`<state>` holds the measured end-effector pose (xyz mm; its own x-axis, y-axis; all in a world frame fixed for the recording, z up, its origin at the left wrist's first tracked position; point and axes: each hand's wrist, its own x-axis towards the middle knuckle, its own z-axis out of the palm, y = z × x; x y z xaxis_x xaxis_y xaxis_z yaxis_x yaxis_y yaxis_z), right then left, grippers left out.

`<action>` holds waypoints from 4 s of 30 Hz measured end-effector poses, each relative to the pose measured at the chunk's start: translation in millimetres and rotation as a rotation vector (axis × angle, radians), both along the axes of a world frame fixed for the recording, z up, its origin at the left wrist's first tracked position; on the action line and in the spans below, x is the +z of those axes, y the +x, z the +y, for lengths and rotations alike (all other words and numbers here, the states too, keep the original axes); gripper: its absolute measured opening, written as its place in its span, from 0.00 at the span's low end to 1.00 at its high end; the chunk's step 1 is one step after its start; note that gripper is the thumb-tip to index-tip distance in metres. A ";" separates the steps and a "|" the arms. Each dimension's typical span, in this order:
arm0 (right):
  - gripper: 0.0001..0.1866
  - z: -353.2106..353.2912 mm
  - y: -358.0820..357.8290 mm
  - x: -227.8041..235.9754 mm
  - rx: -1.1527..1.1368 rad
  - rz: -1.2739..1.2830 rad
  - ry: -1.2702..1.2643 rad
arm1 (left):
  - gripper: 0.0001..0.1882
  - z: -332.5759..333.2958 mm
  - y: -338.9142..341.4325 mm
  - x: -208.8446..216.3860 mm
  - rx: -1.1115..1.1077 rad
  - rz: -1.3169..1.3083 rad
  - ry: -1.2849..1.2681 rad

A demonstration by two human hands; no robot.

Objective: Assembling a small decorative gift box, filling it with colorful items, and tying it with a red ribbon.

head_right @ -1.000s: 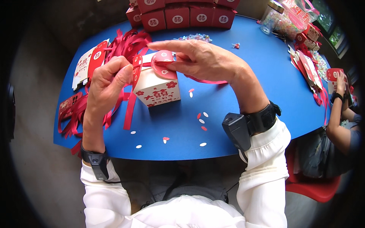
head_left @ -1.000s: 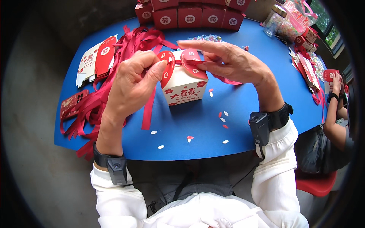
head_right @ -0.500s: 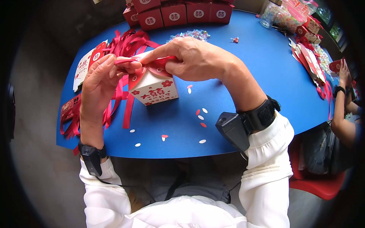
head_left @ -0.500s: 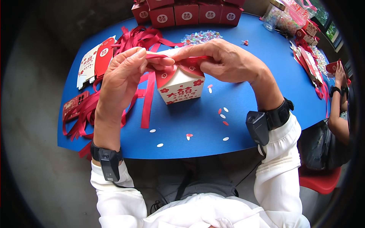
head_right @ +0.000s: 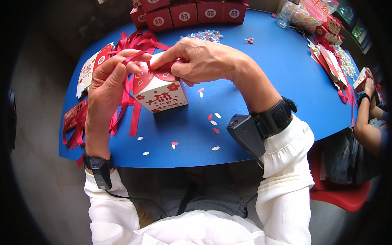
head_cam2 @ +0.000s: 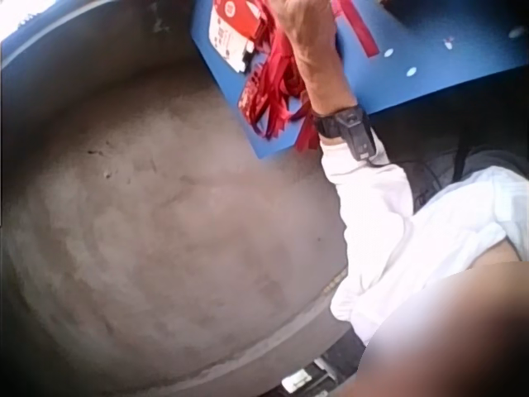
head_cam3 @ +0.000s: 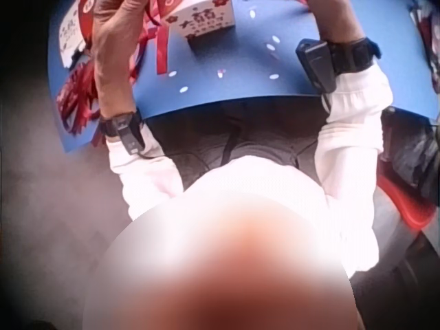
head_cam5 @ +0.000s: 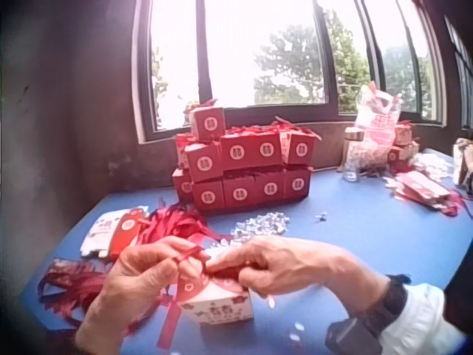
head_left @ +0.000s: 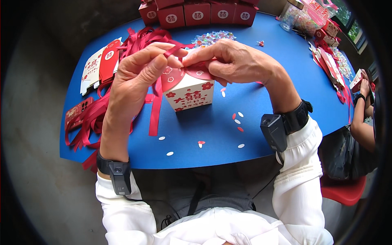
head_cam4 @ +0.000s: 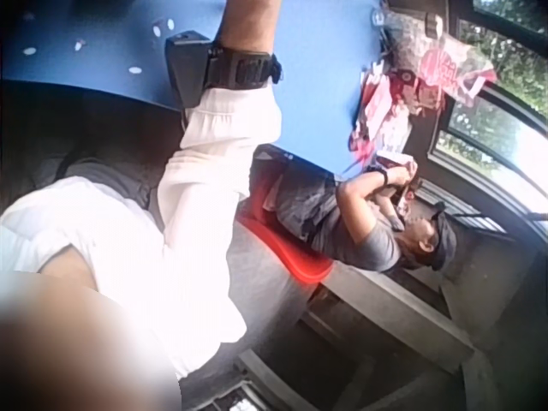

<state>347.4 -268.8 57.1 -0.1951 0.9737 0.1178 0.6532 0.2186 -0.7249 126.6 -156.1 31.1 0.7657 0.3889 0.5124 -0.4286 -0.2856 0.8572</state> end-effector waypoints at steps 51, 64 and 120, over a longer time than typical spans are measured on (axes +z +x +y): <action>0.20 -1.6 -7.6 0.3 -0.098 0.851 0.043 | 0.12 -28.0 29.3 -0.3 0.329 0.155 0.219; 0.16 1.8 15.2 7.8 -0.189 1.013 0.122 | 0.18 -28.8 31.2 16.7 0.314 0.280 0.208; 0.19 8.9 -31.3 -1.0 -0.139 0.782 0.215 | 0.08 -11.2 21.1 17.7 0.276 0.144 -0.185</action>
<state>316.1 -260.0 56.1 0.1416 0.9235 0.3566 0.0083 0.3591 -0.9333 147.7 -167.2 48.8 0.6777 0.6674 0.3087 -0.2281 -0.2083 0.9511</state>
